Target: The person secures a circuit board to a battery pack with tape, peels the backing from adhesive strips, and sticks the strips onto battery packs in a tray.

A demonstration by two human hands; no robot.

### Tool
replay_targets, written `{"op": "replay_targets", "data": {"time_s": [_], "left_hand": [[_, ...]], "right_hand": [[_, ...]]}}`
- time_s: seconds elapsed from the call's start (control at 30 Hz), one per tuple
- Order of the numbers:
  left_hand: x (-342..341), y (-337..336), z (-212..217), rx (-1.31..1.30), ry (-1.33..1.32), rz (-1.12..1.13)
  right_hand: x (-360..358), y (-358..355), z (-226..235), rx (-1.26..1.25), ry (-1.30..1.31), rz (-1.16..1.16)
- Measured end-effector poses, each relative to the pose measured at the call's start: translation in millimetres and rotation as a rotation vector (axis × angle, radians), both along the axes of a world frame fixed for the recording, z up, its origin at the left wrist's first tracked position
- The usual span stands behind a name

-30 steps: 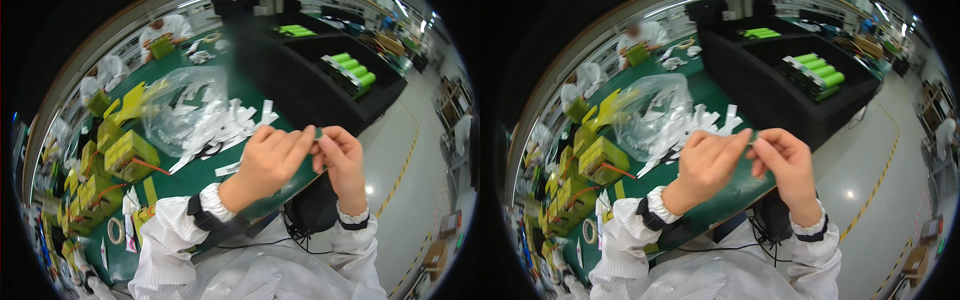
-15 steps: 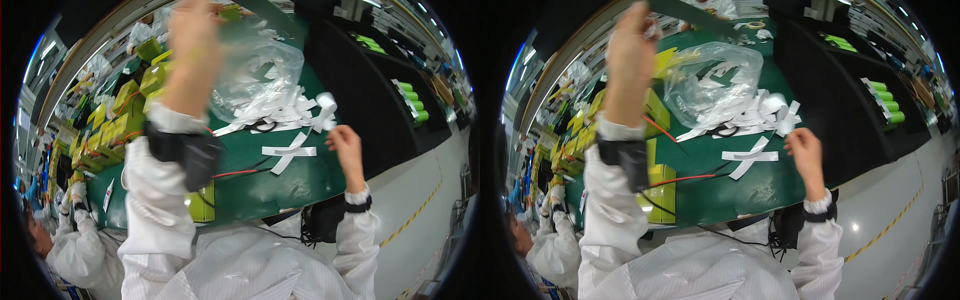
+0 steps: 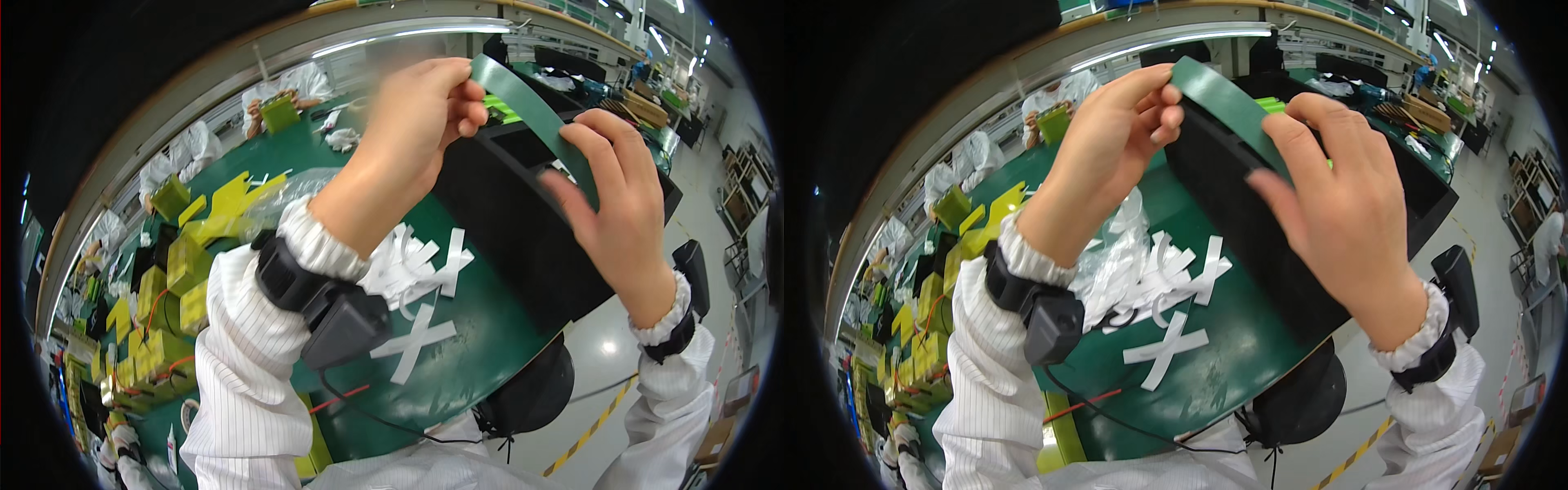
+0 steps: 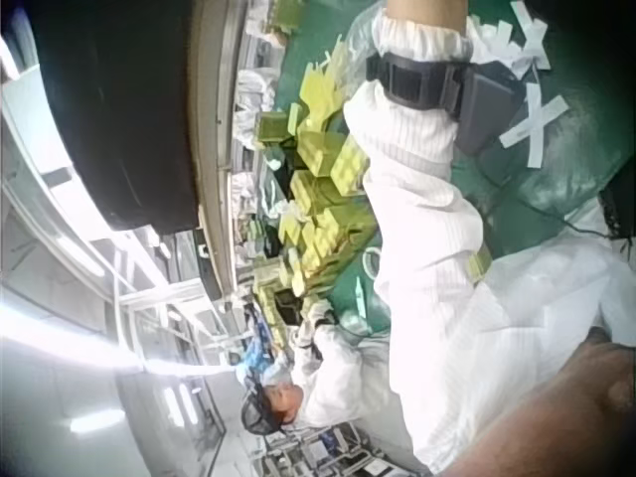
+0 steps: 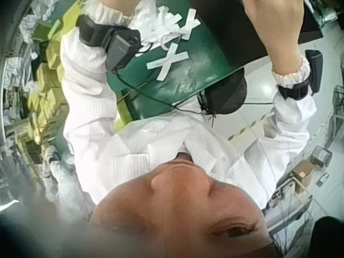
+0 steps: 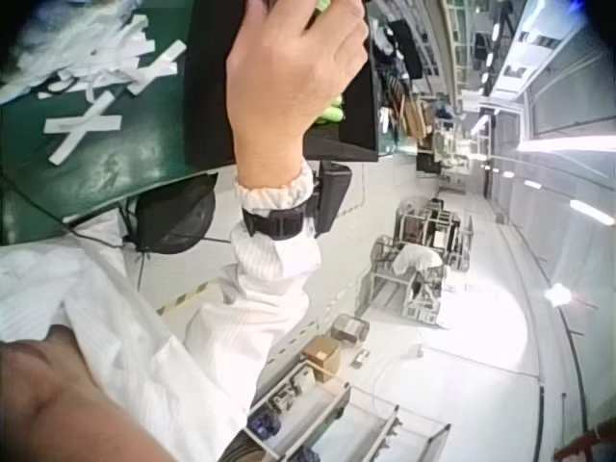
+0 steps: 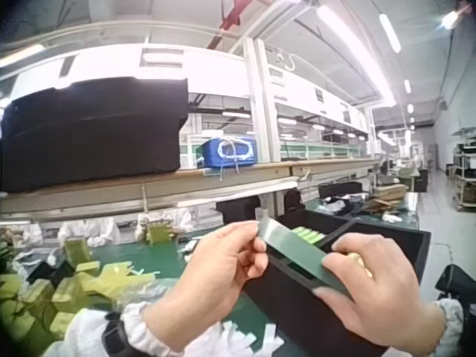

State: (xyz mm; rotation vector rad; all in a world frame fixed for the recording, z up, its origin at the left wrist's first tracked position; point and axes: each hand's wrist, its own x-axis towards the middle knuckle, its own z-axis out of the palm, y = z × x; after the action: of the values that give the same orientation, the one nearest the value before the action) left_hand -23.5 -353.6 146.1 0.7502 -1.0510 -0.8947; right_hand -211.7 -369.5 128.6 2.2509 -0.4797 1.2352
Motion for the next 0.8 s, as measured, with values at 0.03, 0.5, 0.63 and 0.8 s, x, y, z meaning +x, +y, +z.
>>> {"op": "replay_targets", "data": {"time_s": [0.03,0.5,0.63,0.8], "left_hand": [[-1.8,-16.1,2.7,0.013,0.016,-0.034],[90.1,-209.7,-86.1,-0.066,-1.009,0.564],[88.5,-222.5,-141.0,-0.149,-1.122,0.611],[93.9,-211.3,-130.6,-0.126,-1.144,0.592]], "right_hand": [[-3.2,-11.9,0.2,-0.019,-0.027,-0.014],[42.7,-312.1,19.1,0.888,-0.107,-0.15],[63.5,-357.7,-28.5,1.235,-0.118,-0.311],[73.5,-346.6,-43.7,1.583,-0.138,-0.305]]}}
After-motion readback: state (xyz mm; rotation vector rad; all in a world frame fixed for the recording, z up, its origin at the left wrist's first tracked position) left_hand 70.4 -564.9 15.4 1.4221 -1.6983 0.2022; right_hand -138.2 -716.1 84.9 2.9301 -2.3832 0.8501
